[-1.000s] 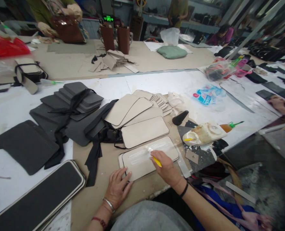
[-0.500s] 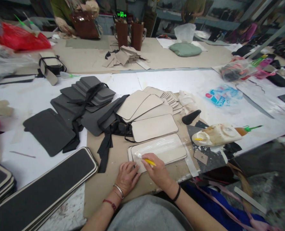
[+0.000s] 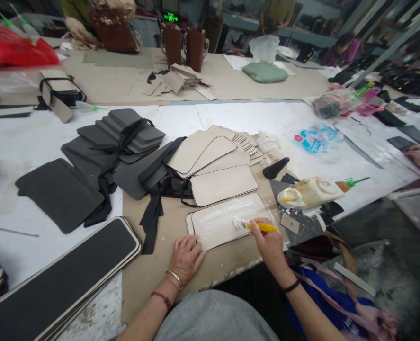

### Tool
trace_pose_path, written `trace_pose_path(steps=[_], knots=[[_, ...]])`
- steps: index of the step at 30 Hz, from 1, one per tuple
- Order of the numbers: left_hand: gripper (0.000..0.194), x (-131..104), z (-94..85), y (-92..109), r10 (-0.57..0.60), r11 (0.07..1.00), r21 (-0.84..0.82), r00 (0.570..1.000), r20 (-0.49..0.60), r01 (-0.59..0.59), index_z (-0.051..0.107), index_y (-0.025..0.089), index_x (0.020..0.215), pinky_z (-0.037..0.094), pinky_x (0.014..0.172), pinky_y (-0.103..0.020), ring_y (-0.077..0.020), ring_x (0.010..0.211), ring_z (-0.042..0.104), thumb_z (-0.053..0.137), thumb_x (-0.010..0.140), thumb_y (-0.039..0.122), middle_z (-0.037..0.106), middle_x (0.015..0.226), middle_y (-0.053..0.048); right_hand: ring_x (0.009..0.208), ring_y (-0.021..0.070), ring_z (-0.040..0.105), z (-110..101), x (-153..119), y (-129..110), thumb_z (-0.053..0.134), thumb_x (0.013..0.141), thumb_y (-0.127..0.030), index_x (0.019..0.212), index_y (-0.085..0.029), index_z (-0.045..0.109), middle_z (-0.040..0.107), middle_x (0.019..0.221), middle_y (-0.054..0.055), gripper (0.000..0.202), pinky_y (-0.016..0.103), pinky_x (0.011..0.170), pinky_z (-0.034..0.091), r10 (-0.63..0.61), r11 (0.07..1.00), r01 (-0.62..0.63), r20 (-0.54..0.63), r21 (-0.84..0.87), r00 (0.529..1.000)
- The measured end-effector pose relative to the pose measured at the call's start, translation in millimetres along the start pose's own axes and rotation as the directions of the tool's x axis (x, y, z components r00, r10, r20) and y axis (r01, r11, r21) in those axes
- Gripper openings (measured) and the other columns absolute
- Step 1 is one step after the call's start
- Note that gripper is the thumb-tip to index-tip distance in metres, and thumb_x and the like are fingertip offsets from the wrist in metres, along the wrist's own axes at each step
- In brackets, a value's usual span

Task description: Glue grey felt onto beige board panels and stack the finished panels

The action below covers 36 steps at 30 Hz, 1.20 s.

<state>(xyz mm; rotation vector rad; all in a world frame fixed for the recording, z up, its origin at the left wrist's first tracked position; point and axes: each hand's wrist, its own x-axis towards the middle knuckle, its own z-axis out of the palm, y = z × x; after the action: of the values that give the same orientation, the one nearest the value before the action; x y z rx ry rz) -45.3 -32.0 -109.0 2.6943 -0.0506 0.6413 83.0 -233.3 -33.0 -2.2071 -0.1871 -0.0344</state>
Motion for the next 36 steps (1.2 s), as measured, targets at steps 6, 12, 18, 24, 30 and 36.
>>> trace_pose_path(steps=[6, 12, 18, 24, 30, 36], knots=[[0.011, 0, 0.6, -1, 0.033, 0.999, 0.013, 0.999, -0.004, -0.033, 0.060, 0.019, 0.086, 0.040, 0.082, -0.038, -0.0218, 0.092, 0.053, 0.052, 0.082, 0.026, 0.064, 0.096, -0.008, 0.059, 0.0172, 0.061, 29, -16, -2, 0.050, 0.081, -0.050, 0.081, -0.019, 0.055, 0.061, 0.070, 0.003, 0.031, 0.030, 0.058, 0.050, 0.095, 0.947, -0.154, 0.212, 0.282, 0.973], [0.010, 0, 2.6, -1, 0.053, 0.998, 0.032, 0.999, -0.007, -0.053, 0.060, 0.020, 0.085, 0.040, 0.082, -0.038, -0.0219, 0.093, 0.053, 0.052, 0.082, 0.026, 0.064, 0.097, -0.008, 0.066, 0.0207, 0.062, -32, 24, 57, 0.045, 0.081, -0.054, 0.081, -0.018, 0.059, 0.065, 0.073, 0.007, 0.039, 0.034, 0.068, 0.048, 0.063, 0.992, -0.074, -0.107, -0.104, 0.992], [0.011, 0, 2.3, -2, 0.070, 0.996, 0.051, 0.998, -0.007, -0.069, 0.060, 0.019, 0.087, 0.041, 0.081, -0.038, -0.0222, 0.092, 0.054, 0.052, 0.082, 0.026, 0.064, 0.097, -0.009, 0.084, 0.0214, 0.061, -61, 29, 66, 0.039, 0.089, -0.042, 0.087, -0.018, 0.060, 0.066, 0.087, 0.010, 0.032, 0.036, 0.079, 0.047, -0.299, 0.900, 0.244, -0.106, -0.360, 0.948], [0.013, -2, 3.2, -4, 0.089, 0.995, 0.049, 0.996, -0.029, -0.088, 0.060, 0.019, 0.090, 0.042, 0.082, -0.037, -0.0217, 0.094, 0.056, 0.052, 0.082, 0.026, 0.064, 0.098, -0.009, 0.089, 0.0207, 0.059, -12, -17, 27, 0.041, 0.090, -0.026, 0.092, -0.018, 0.059, 0.064, 0.089, 0.010, 0.020, 0.035, 0.079, 0.049, -0.375, 0.876, 0.392, 0.113, -0.280, 0.920], [0.016, -4, 4.3, -9, 0.140, 0.989, 0.060, 0.990, -0.034, -0.138, 0.060, 0.021, 0.094, 0.042, 0.080, -0.035, -0.0202, 0.094, 0.057, 0.051, 0.082, 0.027, 0.065, 0.099, -0.008, 0.080, 0.0166, 0.060, -1, -39, -24, 0.046, 0.088, -0.029, 0.086, -0.020, 0.060, 0.064, 0.083, 0.005, 0.017, 0.029, 0.073, 0.049, -0.224, 0.974, 0.215, 0.184, 0.070, 0.957], [0.017, -4, 8.4, -16, 0.180, 0.983, 0.061, 0.980, -0.089, -0.175, 0.061, 0.020, 0.092, 0.043, 0.075, -0.033, -0.0204, 0.089, 0.057, 0.052, 0.081, 0.029, 0.065, 0.096, -0.008, 0.061, 0.0192, 0.061, -94, 10, 9, 0.050, 0.081, -0.051, 0.084, -0.018, 0.057, 0.063, 0.068, 0.004, 0.035, 0.032, 0.061, 0.049, 0.125, 0.989, -0.103, -0.228, 0.104, 0.966]])
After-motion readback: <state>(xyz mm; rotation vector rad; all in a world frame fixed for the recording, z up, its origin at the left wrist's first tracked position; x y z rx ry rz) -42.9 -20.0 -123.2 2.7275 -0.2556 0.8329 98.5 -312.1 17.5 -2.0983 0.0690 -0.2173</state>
